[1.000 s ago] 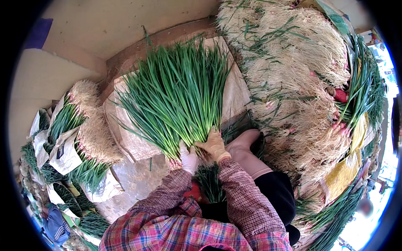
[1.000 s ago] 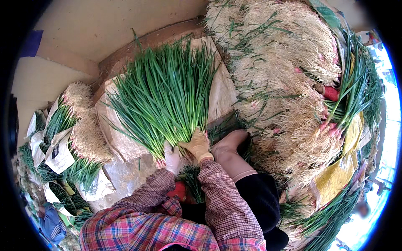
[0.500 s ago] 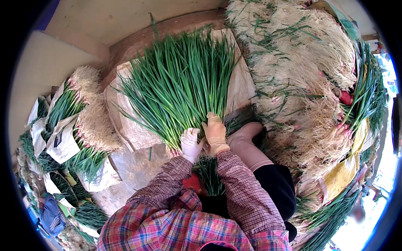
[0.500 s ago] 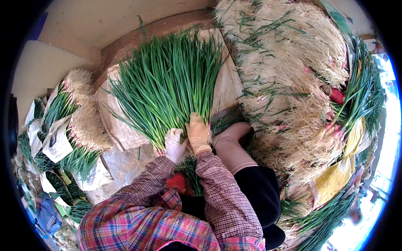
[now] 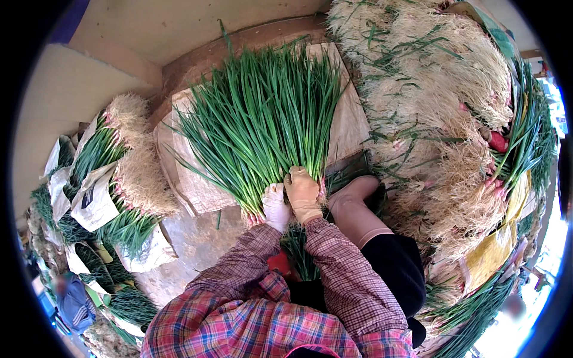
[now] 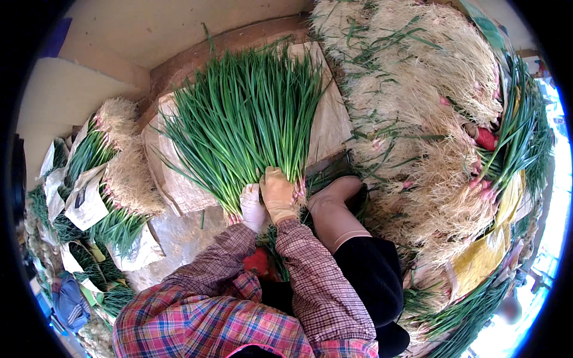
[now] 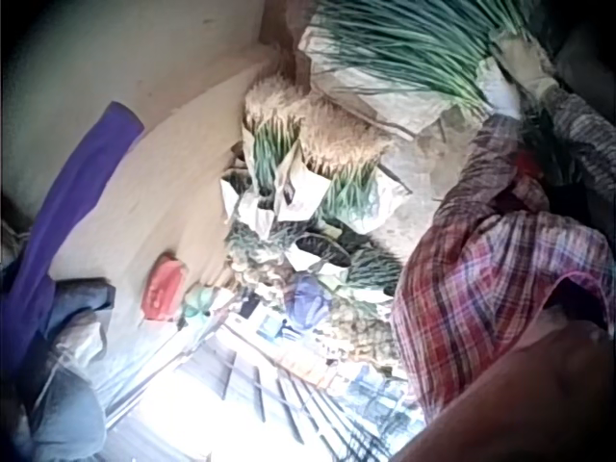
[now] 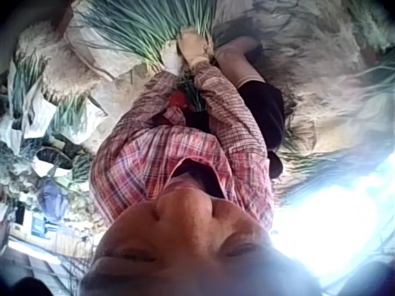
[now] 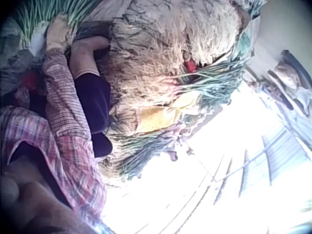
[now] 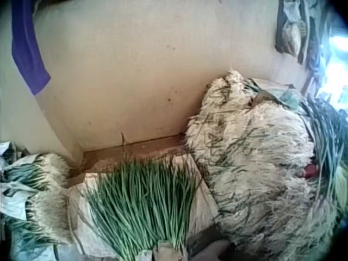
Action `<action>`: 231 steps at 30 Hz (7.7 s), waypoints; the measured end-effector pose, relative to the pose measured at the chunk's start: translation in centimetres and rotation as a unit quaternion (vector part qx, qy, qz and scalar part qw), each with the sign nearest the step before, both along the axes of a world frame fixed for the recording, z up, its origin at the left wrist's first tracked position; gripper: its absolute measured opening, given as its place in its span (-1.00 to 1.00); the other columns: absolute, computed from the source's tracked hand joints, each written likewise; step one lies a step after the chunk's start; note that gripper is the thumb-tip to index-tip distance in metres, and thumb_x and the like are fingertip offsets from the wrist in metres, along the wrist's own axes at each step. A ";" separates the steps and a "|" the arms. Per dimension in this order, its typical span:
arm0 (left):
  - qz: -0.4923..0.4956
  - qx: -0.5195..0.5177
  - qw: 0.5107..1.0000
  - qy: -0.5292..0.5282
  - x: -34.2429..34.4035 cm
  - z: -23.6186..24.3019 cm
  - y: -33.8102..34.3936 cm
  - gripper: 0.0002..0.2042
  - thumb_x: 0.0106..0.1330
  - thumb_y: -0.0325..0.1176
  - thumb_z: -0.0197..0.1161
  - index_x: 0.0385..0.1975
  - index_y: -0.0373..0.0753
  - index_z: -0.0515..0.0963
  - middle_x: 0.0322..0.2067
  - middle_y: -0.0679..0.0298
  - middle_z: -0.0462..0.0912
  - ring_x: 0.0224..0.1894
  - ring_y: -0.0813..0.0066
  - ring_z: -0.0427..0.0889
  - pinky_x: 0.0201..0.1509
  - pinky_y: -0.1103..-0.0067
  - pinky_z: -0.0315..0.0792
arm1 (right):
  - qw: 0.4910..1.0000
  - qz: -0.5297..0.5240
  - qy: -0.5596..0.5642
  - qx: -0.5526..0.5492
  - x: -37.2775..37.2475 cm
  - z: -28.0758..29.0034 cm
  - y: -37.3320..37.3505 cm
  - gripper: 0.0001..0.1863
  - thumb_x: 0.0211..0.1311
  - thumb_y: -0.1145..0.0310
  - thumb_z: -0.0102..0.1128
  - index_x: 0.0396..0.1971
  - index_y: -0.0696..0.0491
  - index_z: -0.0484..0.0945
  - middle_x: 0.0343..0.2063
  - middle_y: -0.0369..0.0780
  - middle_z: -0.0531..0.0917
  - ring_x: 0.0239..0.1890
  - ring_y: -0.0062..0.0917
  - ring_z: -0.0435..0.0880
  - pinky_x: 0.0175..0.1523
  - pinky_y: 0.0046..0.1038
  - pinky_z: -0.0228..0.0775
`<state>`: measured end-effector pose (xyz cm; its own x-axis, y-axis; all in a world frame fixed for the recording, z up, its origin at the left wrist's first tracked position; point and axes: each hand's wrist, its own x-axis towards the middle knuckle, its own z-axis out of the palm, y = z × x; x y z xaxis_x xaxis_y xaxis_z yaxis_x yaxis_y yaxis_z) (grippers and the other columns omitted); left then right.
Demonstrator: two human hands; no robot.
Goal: The person sorts green onions by hand, peeling outer leaves and placing them into a bundle.
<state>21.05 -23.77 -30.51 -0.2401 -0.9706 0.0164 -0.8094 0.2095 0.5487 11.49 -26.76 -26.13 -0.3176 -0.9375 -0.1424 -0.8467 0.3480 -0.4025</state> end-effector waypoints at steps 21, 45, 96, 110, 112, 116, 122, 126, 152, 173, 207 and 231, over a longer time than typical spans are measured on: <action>-0.083 -0.064 0.994 0.010 -1.3 2.2 -1.8 -0.58 -0.15 -0.37 0.32 -0.21 -0.18 0.41 -0.25 0.20 0.42 -0.18 0.21 0.39 -0.16 0.30 0.26 | 0.975 0.065 -0.206 -0.052 -6.5 12.3 -0.7 -0.83 0.15 0.51 0.00 -0.24 0.11 0.46 -0.41 -0.05 0.57 -0.38 -0.28 0.59 -0.28 -0.37 0.45; -0.539 0.020 0.768 -0.345 -7.7 2.7 -12.8 -0.43 0.07 -0.17 0.20 0.13 -0.12 0.29 0.23 0.13 0.15 0.31 0.12 0.01 0.33 0.17 -0.13 | 0.880 -0.294 -0.201 0.314 -1.6 4.6 36.1 -0.76 0.01 0.37 0.07 -0.34 0.12 0.62 -0.27 -0.02 0.61 -0.17 -0.25 0.61 -0.15 -0.33 0.47; -0.496 0.751 0.401 0.172 -24.6 29.3 25.1 -0.80 0.38 -0.27 -0.06 -0.26 -0.29 0.39 -0.63 0.40 0.37 -0.57 0.59 0.43 -0.30 0.55 0.45 | 0.549 -0.645 -0.166 -0.506 -19.1 22.4 46.5 -0.78 0.24 0.37 -0.01 -0.59 0.06 0.48 -0.60 -0.25 0.46 -0.51 -0.58 0.46 -0.36 -0.52 0.39; -0.540 0.648 0.488 0.224 -26.1 28.8 26.1 -0.78 0.36 -0.32 -0.04 -0.16 -0.31 0.43 -0.61 0.37 0.53 -0.67 0.75 0.40 -0.71 0.84 0.16 | 0.660 -0.700 0.032 -0.271 -22.8 24.3 52.4 -0.70 0.02 0.16 0.28 -0.52 0.10 0.48 -0.61 -0.22 0.55 -0.55 -0.51 0.53 -0.42 -0.50 0.37; -0.559 0.584 0.545 0.221 -26.0 28.8 26.6 -0.77 0.37 -0.29 -0.05 -0.15 -0.29 0.43 -0.58 0.36 0.54 -0.64 0.74 0.43 -0.70 0.85 0.16 | 0.579 -0.654 -0.217 -0.436 -19.8 25.9 51.0 -0.80 0.07 0.25 0.26 -0.49 0.06 0.50 -0.61 -0.33 0.54 -0.57 -0.65 0.47 -0.43 -0.57 0.33; -0.564 0.586 0.543 0.209 -25.4 27.5 28.7 -0.80 0.38 -0.32 -0.07 -0.17 -0.27 0.41 -0.40 0.31 0.59 -0.39 0.65 0.61 -0.69 0.85 0.21 | 0.404 -0.562 -0.434 -0.577 -15.7 21.0 48.2 -0.91 0.12 0.42 0.19 -0.50 0.05 0.48 -0.57 -0.37 0.53 -0.55 -0.69 0.47 -0.41 -0.60 0.33; -0.538 0.571 0.570 0.242 -25.3 27.1 29.7 -0.87 0.29 -0.35 0.10 -0.26 -0.23 0.39 -0.52 0.47 0.47 -0.62 0.81 0.33 -0.67 0.81 0.18 | 0.495 -0.533 -0.402 -0.556 -13.3 21.1 44.9 -0.87 0.12 0.47 0.19 -0.32 0.14 0.53 -0.41 -0.34 0.57 -0.38 -0.71 0.49 -0.20 -0.64 0.33; -0.455 0.663 0.566 0.183 -25.9 27.5 29.2 -0.86 0.29 -0.34 0.09 -0.23 -0.22 0.45 -0.51 0.45 0.49 -0.65 0.81 0.32 -0.68 0.83 0.15 | 0.407 -0.581 -0.398 -0.582 -13.2 23.5 46.9 -0.90 0.11 0.51 0.18 -0.35 0.15 0.53 -0.47 -0.30 0.59 -0.45 -0.69 0.52 -0.21 -0.63 0.36; -0.418 0.804 0.393 0.156 -24.1 29.1 27.0 -0.71 0.39 -0.21 -0.10 -0.26 -0.33 0.46 -0.78 0.44 0.30 -0.82 0.73 0.21 -0.78 0.79 0.08 | 0.357 -0.466 -0.367 -0.722 -16.1 24.7 44.3 -0.70 0.11 0.56 0.14 -0.13 0.11 0.37 -0.49 -0.36 0.49 -0.54 -0.71 0.45 -0.41 -0.73 0.35; -0.341 0.846 0.387 0.138 -22.4 31.4 25.6 -0.83 0.38 -0.33 -0.11 -0.29 -0.29 0.37 -0.71 0.48 0.22 -0.74 0.76 0.16 -0.72 0.81 0.07 | 0.163 -0.379 -0.568 -0.712 -14.5 21.6 41.6 -0.85 0.32 0.40 -0.12 -0.26 0.18 0.36 -0.57 -0.35 0.38 -0.63 -0.73 0.31 -0.59 -0.71 0.22; -0.407 0.758 0.454 0.230 -23.7 27.6 28.5 -0.83 0.36 -0.24 -0.01 -0.27 -0.19 0.42 -0.62 0.40 0.47 -0.70 0.65 0.38 -0.69 0.79 0.23 | 0.294 -0.474 -0.525 -0.643 -15.0 23.1 44.3 -0.79 0.20 0.49 0.08 -0.18 0.23 0.44 -0.40 -0.21 0.57 -0.54 -0.70 0.48 -0.47 -0.76 0.37; -0.674 0.192 0.701 0.129 -22.6 24.0 28.8 -0.65 0.29 -0.22 -0.06 -0.02 -0.30 0.37 -0.43 -0.06 0.56 -0.38 -0.01 0.55 -0.32 0.23 0.41 | 0.549 -0.526 -0.344 -0.551 -16.3 27.3 48.9 -0.96 0.10 0.41 0.18 -0.48 0.03 0.57 -0.41 -0.31 0.63 -0.50 -0.66 0.48 -0.33 -0.60 0.35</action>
<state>-1.52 5.04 -6.54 -0.9812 0.1912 0.0277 0.1192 0.4864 0.8656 -4.83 22.15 1.20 -0.9921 0.0765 -0.0997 0.0749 -0.2772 -0.9579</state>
